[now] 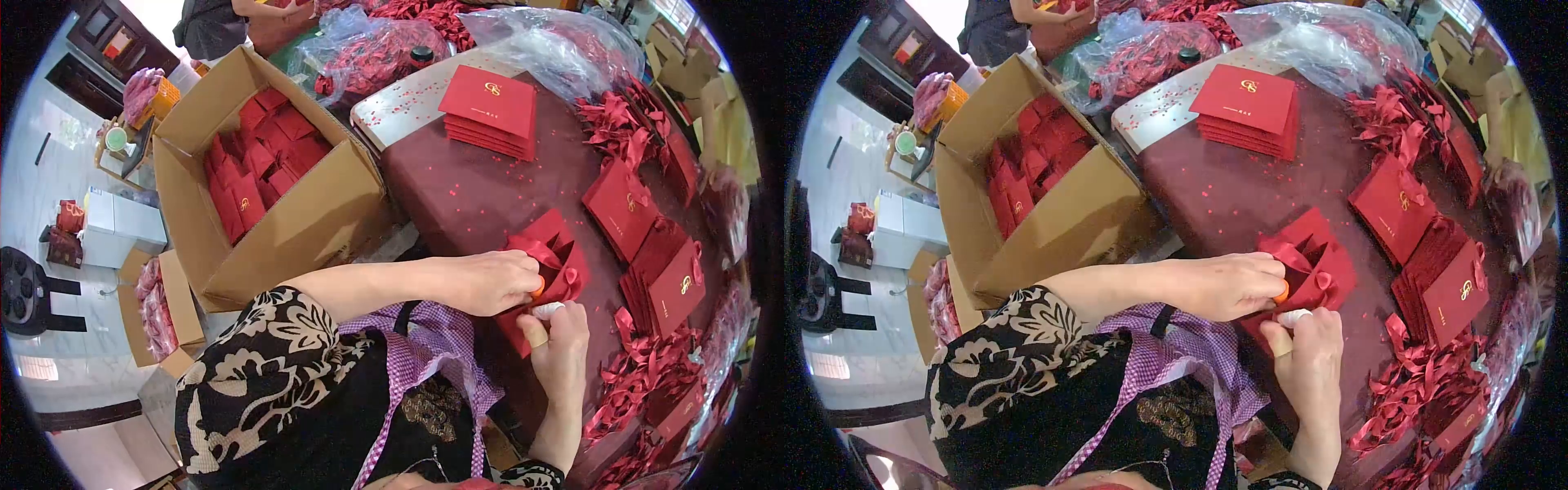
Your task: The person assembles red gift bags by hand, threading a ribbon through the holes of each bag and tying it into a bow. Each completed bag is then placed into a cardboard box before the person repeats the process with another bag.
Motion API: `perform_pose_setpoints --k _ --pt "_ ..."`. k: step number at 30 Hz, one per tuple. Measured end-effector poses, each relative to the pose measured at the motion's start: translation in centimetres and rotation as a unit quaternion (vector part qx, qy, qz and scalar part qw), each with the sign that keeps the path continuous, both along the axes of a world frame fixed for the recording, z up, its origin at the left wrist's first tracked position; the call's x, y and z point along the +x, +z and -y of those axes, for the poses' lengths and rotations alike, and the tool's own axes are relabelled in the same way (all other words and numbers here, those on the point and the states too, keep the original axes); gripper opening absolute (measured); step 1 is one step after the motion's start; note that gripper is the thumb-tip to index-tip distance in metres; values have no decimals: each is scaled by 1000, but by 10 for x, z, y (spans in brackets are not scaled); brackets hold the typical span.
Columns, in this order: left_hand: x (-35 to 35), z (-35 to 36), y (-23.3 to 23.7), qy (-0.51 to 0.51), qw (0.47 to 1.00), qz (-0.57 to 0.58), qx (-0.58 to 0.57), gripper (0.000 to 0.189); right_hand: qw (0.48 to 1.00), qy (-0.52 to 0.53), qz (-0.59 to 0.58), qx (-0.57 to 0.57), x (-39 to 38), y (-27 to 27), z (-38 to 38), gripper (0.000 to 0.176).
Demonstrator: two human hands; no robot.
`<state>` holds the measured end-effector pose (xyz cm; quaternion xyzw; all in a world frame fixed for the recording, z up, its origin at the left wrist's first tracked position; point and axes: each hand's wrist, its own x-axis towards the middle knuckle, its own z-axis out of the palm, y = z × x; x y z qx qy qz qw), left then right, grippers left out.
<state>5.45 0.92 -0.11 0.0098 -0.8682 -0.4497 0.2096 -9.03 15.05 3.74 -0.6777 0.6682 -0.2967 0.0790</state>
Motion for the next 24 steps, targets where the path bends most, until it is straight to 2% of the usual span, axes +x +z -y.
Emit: perform_pose_setpoints --k 2,4,5,7,8,10,12,14,16,19,20,21,22,23,24 --pt "1 0 1 9 1000 -3 -6 9 999 18 -2 46 -9 9 -3 40" --pt "4 2 4 -2 1000 14 -15 9 998 -59 -27 -4 -15 15 -5 44" --pt "4 3 6 -12 999 31 -23 11 997 -76 -24 23 -13 30 -3 45" --pt "2 0 9 -24 999 30 -26 12 993 11 -95 -74 -13 34 8 49" --pt "1 -2 10 -36 999 29 -29 12 994 39 -96 -45 -11 33 9 49" --pt "-2 -2 6 -50 999 12 -13 14 987 84 -137 -28 -11 30 13 46" --pt "0 -1 5 -44 998 26 -35 14 988 73 -129 -31 -9 28 14 40" --pt "3 -1 6 -47 999 9 -21 13 988 87 -122 -41 -11 27 15 36" --pt "6 -2 10 -53 998 45 -2 13 988 91 -117 -44 -12 24 16 35" --pt "5 -2 9 -32 999 -10 11 9 993 90 -49 -54 -13 14 17 27" --pt "5 1 6 -33 999 15 7 10 991 107 -51 -60 -15 10 19 26" --pt "5 5 6 -49 999 -9 7 10 990 120 -52 -60 -18 7 19 25" --pt "7 6 4 -27 999 35 6 10 987 143 -31 -64 -18 5 19 23" --pt "7 8 5 0 1000 18 22 7 985 163 -12 -47 -20 5 17 24" --pt "11 17 3 37 998 48 22 6 983 183 10 -29 -22 2 14 24"
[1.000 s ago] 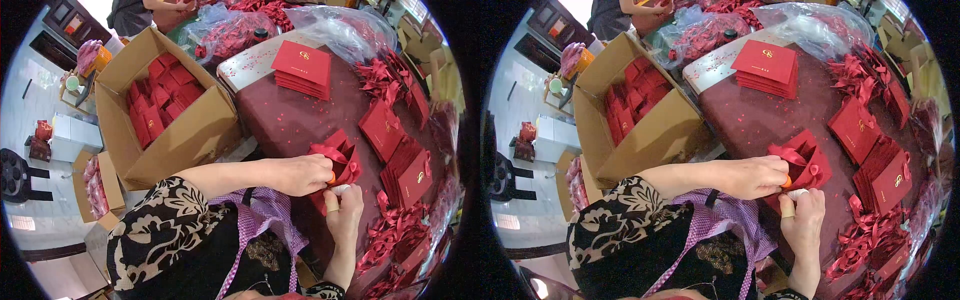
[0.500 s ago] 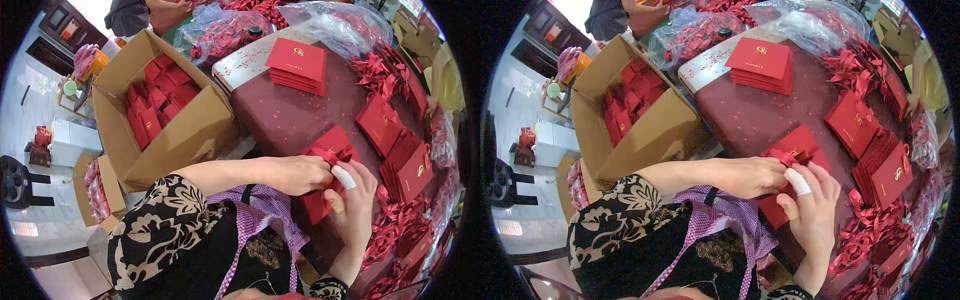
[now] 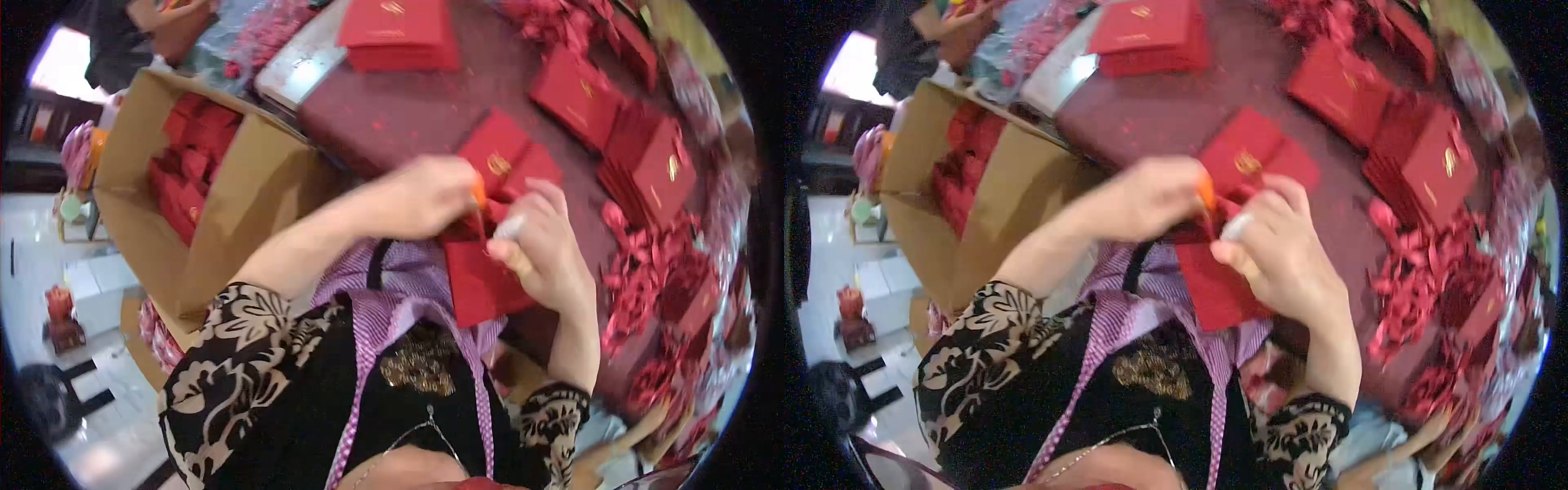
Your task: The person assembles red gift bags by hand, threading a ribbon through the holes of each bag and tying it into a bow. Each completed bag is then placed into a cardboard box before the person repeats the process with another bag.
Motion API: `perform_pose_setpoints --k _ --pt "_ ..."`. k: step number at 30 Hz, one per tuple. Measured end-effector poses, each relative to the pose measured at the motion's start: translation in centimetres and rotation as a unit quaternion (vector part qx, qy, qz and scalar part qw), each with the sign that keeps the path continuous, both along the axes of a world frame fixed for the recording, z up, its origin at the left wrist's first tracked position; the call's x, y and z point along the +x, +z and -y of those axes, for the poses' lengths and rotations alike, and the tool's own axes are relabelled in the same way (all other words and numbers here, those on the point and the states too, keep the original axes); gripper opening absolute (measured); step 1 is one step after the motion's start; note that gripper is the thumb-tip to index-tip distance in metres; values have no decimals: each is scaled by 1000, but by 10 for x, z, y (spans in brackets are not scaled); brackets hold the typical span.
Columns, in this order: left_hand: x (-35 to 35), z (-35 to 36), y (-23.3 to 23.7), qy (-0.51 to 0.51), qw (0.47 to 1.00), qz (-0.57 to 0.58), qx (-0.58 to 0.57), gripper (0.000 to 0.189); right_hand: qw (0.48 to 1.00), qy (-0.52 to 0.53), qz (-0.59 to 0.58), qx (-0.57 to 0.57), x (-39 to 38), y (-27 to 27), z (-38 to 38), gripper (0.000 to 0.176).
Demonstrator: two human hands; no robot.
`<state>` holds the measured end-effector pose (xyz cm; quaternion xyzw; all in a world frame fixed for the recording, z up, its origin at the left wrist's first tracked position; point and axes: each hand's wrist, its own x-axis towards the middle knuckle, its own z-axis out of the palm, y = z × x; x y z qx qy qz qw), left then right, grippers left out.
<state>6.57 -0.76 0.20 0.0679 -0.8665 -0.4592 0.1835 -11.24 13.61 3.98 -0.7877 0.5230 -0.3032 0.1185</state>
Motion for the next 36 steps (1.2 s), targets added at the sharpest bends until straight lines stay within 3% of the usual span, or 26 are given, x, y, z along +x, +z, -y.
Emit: perform_pose_setpoints --k 2,3,4,7,9,11,13,14,16,18,21,24,25,27,28,29,30,31,32,34,36 --pt "3 15 -6 86 991 24 99 12 998 4 42 38 -7 -8 -4 24" --pt "6 23 -8 130 954 41 266 13 996 3 73 58 -10 -10 -6 24" --pt "7 36 -18 151 919 34 362 15 994 -25 98 30 -14 -18 -7 24" --pt "2 38 -24 178 936 51 300 18 992 -66 99 32 -22 -22 -2 21" --pt "-5 29 -24 255 955 -11 150 21 992 -85 94 14 -24 -26 1 20" --pt "-7 24 -14 264 955 -33 135 25 987 -116 114 9 -24 -26 3 19" --pt "-1 15 -3 290 933 12 214 26 980 -153 121 30 -29 -29 5 20" --pt "3 12 -3 252 951 16 180 29 981 -144 126 1 -33 -32 9 21" --pt "10 2 0 167 944 82 272 31 973 -166 159 16 -33 -33 12 22" --pt "6 -10 -3 72 923 124 357 49 964 -187 182 46 -31 -31 13 20" --pt "-20 -32 -8 73 896 -4 438 54 933 -202 283 91 -18 -33 15 20" --pt "-32 -26 -10 110 850 -68 511 51 954 -202 221 -15 -26 -33 11 25" --pt "-32 -24 -9 109 850 -70 510 51 968 -180 171 -29 -37 -34 7 40" --pt "-31 -17 -9 147 840 -69 517 48 985 -149 84 -1 -37 -10 -14 58" --pt "-29 -14 -9 142 842 -64 516 48 992 -116 52 13 -36 -9 -25 78" --pt "-30 -14 -8 143 843 -71 513 48 996 -54 -10 68 -34 1 -25 90" --pt "-30 -14 -6 143 833 -76 528 47 989 -69 -51 118 -20 9 -39 96" --pt "-30 -15 -5 142 823 -81 544 47 984 -72 -91 132 -10 8 -47 98" --pt "-30 -15 -2 134 816 -79 557 47 980 -85 -128 124 -1 10 -51 79" --pt "-29 -15 3 118 814 -63 566 47 956 -126 -257 64 8 -1 -56 63" --pt "-24 -9 2 102 803 0 587 49 970 -134 -199 28 11 4 -61 56"
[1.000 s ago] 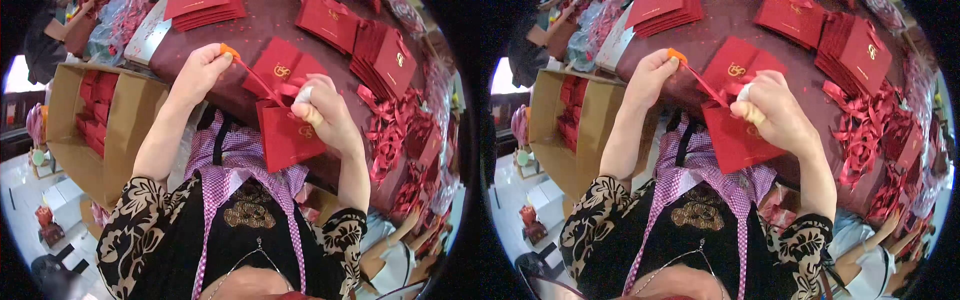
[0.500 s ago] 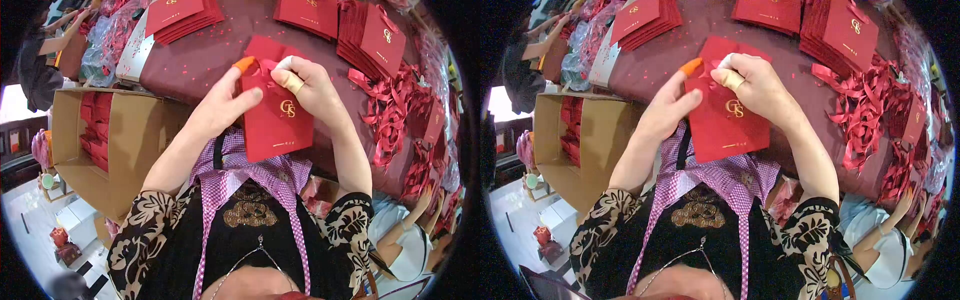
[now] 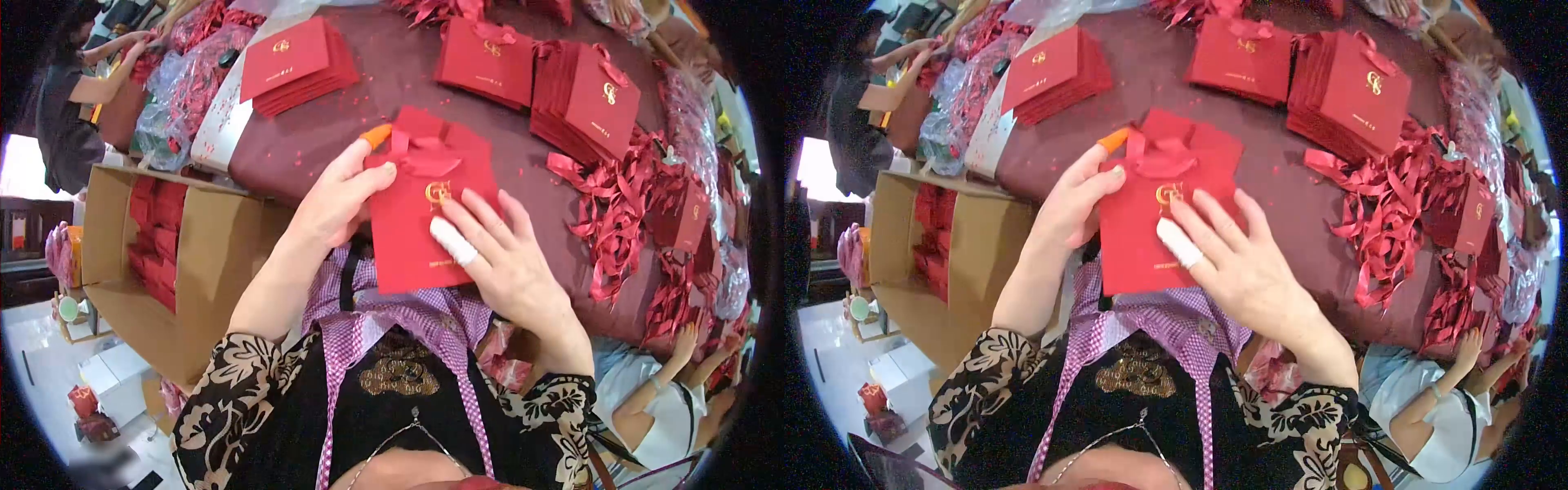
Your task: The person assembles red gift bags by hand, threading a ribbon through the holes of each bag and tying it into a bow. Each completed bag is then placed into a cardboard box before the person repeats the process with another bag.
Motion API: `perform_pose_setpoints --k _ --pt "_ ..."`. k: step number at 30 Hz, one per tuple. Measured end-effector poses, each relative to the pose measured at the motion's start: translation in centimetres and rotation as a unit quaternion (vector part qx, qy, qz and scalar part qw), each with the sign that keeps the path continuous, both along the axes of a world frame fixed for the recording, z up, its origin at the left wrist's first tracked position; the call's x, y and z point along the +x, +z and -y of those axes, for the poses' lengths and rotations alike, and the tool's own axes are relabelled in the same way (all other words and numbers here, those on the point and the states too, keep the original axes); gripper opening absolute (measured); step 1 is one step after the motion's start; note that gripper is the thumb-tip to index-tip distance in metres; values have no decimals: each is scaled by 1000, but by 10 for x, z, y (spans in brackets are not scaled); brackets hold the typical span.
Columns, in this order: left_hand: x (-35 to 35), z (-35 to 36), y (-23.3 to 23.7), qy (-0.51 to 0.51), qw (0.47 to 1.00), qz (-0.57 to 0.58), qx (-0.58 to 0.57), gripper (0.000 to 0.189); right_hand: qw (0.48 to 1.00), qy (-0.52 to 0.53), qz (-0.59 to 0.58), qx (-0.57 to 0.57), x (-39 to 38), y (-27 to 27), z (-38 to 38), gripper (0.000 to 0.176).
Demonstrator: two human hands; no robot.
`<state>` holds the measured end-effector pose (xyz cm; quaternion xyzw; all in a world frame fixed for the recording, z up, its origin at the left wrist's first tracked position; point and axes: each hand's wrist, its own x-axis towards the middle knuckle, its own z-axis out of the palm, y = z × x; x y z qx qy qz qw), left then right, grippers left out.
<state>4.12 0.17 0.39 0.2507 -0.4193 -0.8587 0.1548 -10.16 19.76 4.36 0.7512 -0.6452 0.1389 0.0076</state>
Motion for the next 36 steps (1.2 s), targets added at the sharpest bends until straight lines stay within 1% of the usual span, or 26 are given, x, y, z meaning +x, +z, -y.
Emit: perform_pose_setpoints --k 1,3,4,7,8,9,11,12,14,15,16,17,18,20,21,22,23,25,26,27,29,30,31,33,34,36 --pt "1 2 4 -5 1000 -8 -6 49 1000 5 12 -13 -1 4 -2 53" --pt "-2 4 10 5 998 -14 53 52 999 29 23 -28 -7 12 -6 51" --pt "0 9 6 -12 997 -25 76 51 998 42 37 -25 -8 16 -8 51" --pt "-5 32 -16 -49 996 -48 52 48 994 89 58 -30 -8 24 -6 52" --pt "-6 35 -5 -55 998 -10 -6 45 993 98 60 -27 -11 24 -5 52" --pt "-8 42 -6 -57 998 -16 -10 45 992 108 61 -24 -15 26 -3 53" --pt "-12 59 -10 3 995 45 -95 46 994 75 60 -54 -33 32 6 57" --pt "-19 56 -2 41 996 -76 -24 47 988 66 109 -89 -48 34 18 57" --pt "-32 63 12 75 993 -90 -33 46 976 -31 61 -206 -77 46 35 52" --pt "-41 70 14 92 989 -106 -42 45 963 -33 55 -263 -100 46 53 50" --pt "-49 69 22 120 986 -85 -73 42 955 -114 69 -266 -103 62 65 48" --pt "-59 69 29 149 981 -65 -104 40 941 -106 68 -314 -120 66 82 48" --pt "-70 71 32 148 978 -51 -136 40 933 -111 35 -342 -133 68 95 47" --pt "-88 73 30 158 951 -57 -262 40 931 -113 -29 -347 -159 58 121 44" --pt "-96 74 30 163 939 -39 -301 37 935 -119 -80 -323 -171 46 131 43" --pt "-105 78 26 163 913 -37 -372 35 947 -131 -84 -280 -177 32 139 45" --pt "-115 84 19 162 882 -35 -440 33 951 -124 -109 -261 -188 9 147 43" --pt "-134 101 1 141 854 0 -501 24 955 -150 -180 -182 -189 -24 149 37" --pt "-143 106 -8 127 835 22 -535 21 962 -153 -173 -146 -185 -32 148 36" --pt "-150 107 -13 122 811 -2 -572 18 966 -154 -185 -94 -182 -37 147 36" --pt "-164 115 -27 109 687 -58 -716 23 972 -173 -161 11 -178 -41 143 40" --pt "-171 117 -35 92 674 -63 -730 25 969 -190 -137 75 -171 -33 143 49" --pt "-179 118 -42 91 678 -61 -727 25 969 -190 -136 80 -171 -34 143 49" --pt "-190 117 -48 47 614 -29 -788 23 967 -200 -102 121 -171 -33 145 56" --pt "-195 117 -51 25 587 -4 -809 23 960 -209 -79 168 -172 -32 149 59" --pt "-205 122 -65 -58 588 20 -806 25 975 -174 -29 135 -178 -43 151 60"
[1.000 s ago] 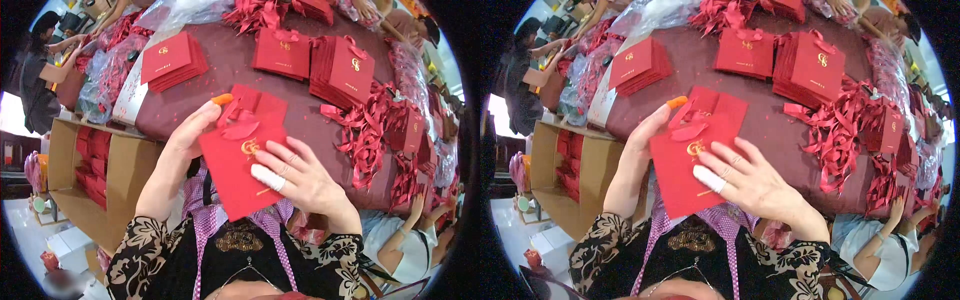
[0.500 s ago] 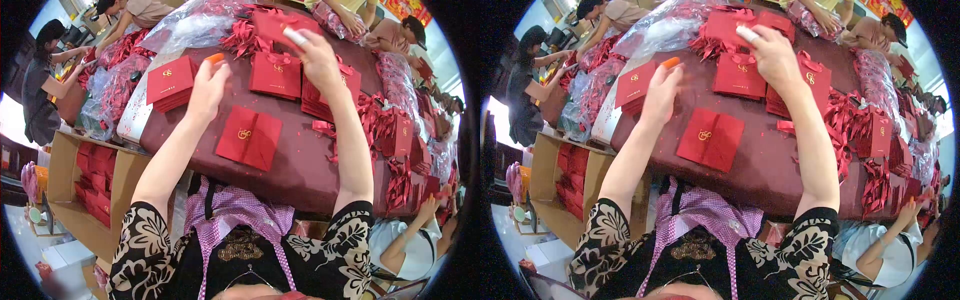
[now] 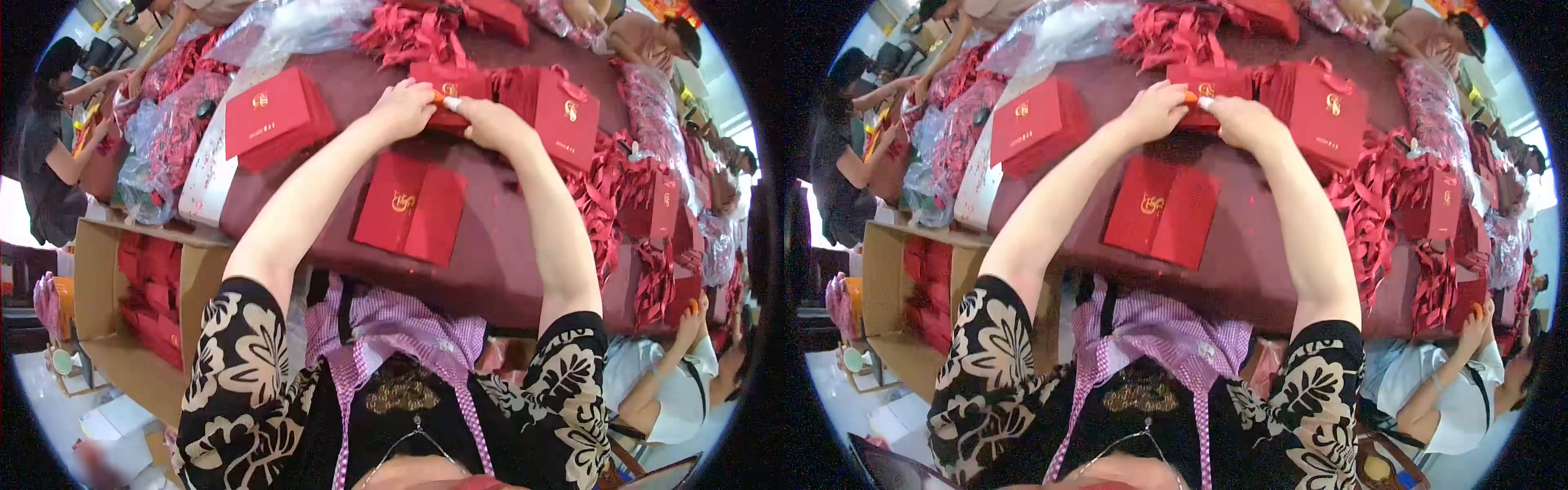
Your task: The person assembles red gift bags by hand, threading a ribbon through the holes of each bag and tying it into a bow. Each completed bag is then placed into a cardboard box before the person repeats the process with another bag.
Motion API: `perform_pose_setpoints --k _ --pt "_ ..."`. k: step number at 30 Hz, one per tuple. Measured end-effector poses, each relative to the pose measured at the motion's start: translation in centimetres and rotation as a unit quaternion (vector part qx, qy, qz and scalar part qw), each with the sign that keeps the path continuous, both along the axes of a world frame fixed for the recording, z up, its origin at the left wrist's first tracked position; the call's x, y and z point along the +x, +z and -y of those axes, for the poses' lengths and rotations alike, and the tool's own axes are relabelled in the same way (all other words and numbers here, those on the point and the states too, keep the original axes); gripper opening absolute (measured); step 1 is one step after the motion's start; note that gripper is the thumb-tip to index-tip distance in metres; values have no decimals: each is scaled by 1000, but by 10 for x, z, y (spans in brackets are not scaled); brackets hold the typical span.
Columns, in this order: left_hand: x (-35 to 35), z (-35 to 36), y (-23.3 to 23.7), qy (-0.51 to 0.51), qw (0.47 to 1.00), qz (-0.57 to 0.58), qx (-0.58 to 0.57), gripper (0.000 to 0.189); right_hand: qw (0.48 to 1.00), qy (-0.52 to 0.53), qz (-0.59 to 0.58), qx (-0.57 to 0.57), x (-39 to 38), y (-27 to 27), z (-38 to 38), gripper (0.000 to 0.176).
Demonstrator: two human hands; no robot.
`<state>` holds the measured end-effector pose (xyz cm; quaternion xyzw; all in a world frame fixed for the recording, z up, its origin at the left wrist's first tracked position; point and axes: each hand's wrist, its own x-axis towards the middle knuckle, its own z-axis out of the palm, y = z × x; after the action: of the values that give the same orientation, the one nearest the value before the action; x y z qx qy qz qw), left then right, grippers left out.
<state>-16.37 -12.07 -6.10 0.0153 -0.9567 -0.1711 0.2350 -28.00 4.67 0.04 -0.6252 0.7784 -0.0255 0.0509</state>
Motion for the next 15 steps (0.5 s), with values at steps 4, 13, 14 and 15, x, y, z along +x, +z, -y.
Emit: perform_pose_setpoints --k 4,13,14,15 --pt "0 4 -17 2 1000 11 3 29 996 -66 53 30 8 -6 2 62" --pt "36 -19 32 66 974 -215 11 24 951 2 138 -277 51 27 -76 43" --pt "54 -23 44 70 980 -180 40 22 926 -66 231 -291 61 32 -95 31" --pt "72 -30 50 88 980 -172 34 19 920 -100 252 -283 64 30 -114 29"
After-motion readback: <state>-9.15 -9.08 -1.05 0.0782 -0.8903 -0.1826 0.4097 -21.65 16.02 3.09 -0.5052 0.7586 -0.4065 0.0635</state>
